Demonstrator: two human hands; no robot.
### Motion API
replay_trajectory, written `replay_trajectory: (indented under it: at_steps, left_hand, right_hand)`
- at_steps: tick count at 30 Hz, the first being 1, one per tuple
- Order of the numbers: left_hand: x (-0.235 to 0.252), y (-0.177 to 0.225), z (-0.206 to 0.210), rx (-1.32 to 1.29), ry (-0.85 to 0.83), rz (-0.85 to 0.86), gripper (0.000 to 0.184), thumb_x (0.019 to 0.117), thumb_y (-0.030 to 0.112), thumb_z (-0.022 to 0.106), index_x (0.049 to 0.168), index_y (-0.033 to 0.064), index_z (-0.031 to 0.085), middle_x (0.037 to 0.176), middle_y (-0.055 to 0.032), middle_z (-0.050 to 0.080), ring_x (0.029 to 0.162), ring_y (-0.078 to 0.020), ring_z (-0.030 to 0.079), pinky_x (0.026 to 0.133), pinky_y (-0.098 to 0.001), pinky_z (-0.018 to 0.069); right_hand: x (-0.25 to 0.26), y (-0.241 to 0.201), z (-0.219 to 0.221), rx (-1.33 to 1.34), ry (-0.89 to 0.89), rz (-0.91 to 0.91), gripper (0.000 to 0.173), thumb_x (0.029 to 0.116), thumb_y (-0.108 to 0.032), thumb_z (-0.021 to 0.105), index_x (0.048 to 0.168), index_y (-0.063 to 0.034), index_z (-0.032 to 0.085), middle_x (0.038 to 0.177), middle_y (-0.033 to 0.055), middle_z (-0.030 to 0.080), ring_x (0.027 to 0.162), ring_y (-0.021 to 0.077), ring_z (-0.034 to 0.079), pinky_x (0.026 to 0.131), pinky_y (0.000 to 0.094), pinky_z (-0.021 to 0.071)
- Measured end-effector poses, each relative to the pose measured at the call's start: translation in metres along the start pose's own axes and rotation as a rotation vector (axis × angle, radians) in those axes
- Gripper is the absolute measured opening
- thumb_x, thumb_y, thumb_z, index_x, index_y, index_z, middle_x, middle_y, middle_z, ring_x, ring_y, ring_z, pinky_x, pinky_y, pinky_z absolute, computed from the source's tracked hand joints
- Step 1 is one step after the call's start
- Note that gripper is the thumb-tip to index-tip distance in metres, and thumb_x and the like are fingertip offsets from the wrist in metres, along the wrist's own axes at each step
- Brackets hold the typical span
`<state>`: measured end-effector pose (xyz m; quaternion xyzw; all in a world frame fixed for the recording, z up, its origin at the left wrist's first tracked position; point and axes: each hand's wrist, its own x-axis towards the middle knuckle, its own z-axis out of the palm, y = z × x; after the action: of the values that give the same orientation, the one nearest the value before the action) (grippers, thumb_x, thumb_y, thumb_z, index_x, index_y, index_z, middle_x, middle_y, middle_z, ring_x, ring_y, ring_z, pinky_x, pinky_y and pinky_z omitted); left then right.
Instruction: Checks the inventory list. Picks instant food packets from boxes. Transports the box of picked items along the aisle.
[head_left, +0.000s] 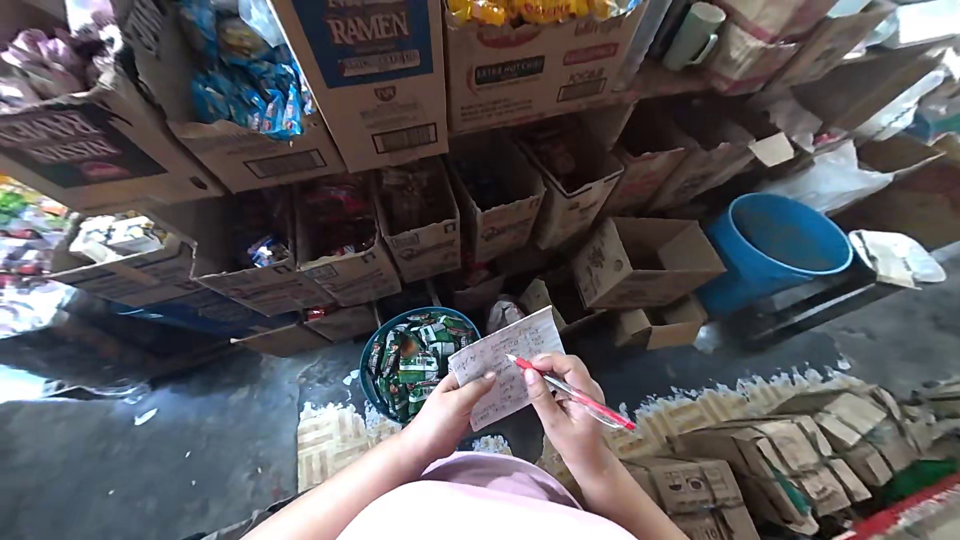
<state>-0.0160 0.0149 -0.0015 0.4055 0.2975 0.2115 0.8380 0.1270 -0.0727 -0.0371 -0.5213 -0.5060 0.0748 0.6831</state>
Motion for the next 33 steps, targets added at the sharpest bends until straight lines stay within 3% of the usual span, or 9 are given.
replay_trajectory:
  at_steps: [10,15,19,29,33]
  left_hand:
    - [0.001,-0.013,-0.002,0.042,-0.010,0.007,0.022,0.1070,0.003,0.040,0.123,0.0009,0.054,0.102,-0.0041,0.074,0.094,-0.0115,0.073,0.088,-0.0314,0.0608]
    - [0.000,-0.010,0.005,-0.063,0.028,-0.057,0.022,0.1072,0.002,0.038,0.122,0.0018,0.055,0.101,-0.0066,0.075,0.092,-0.0150,0.074,0.085,-0.0335,0.0622]
    - [0.000,-0.008,0.009,-0.130,0.055,-0.072,0.023,0.1070,0.001,0.036,0.118,0.0018,0.056,0.097,-0.0081,0.076,0.087,-0.0161,0.075,0.081,-0.0338,0.0633]
    - [0.002,-0.012,0.012,-0.135,-0.018,-0.051,0.025,0.1066,0.000,0.034,0.116,0.0036,0.058,0.094,-0.0059,0.076,0.086,-0.0142,0.075,0.082,-0.0323,0.0630]
    - [0.003,-0.015,0.008,-0.107,-0.075,-0.036,0.029,0.1072,0.003,0.031,0.122,0.0037,0.056,0.102,-0.0059,0.076,0.093,-0.0152,0.075,0.086,-0.0341,0.0623]
  right_hand:
    - [-0.006,0.003,-0.003,-0.021,-0.006,-0.003,0.006,0.0952,-0.008,0.065,0.098,-0.0028,0.064,0.095,-0.0013,0.069,0.090,-0.0041,0.064,0.080,0.0122,0.0551]
    - [-0.009,0.003,-0.007,-0.054,0.007,0.024,0.006,0.0930,-0.005,0.065,0.096,0.0001,0.065,0.094,0.0006,0.069,0.089,-0.0043,0.064,0.079,0.0115,0.0548]
    - [-0.009,0.003,-0.009,-0.049,-0.010,-0.011,0.006,0.0956,-0.009,0.065,0.099,-0.0036,0.065,0.095,0.0000,0.069,0.093,-0.0023,0.065,0.082,0.0139,0.0554]
    - [-0.012,-0.002,-0.008,-0.145,-0.076,-0.080,0.008,0.0951,-0.010,0.064,0.094,-0.0021,0.065,0.089,0.0069,0.069,0.089,0.0077,0.065,0.083,0.0199,0.0533]
    - [-0.005,0.003,-0.017,-0.274,-0.001,-0.089,0.006,0.0924,-0.006,0.063,0.092,-0.0001,0.065,0.087,0.0087,0.068,0.088,0.0084,0.065,0.086,0.0195,0.0533]
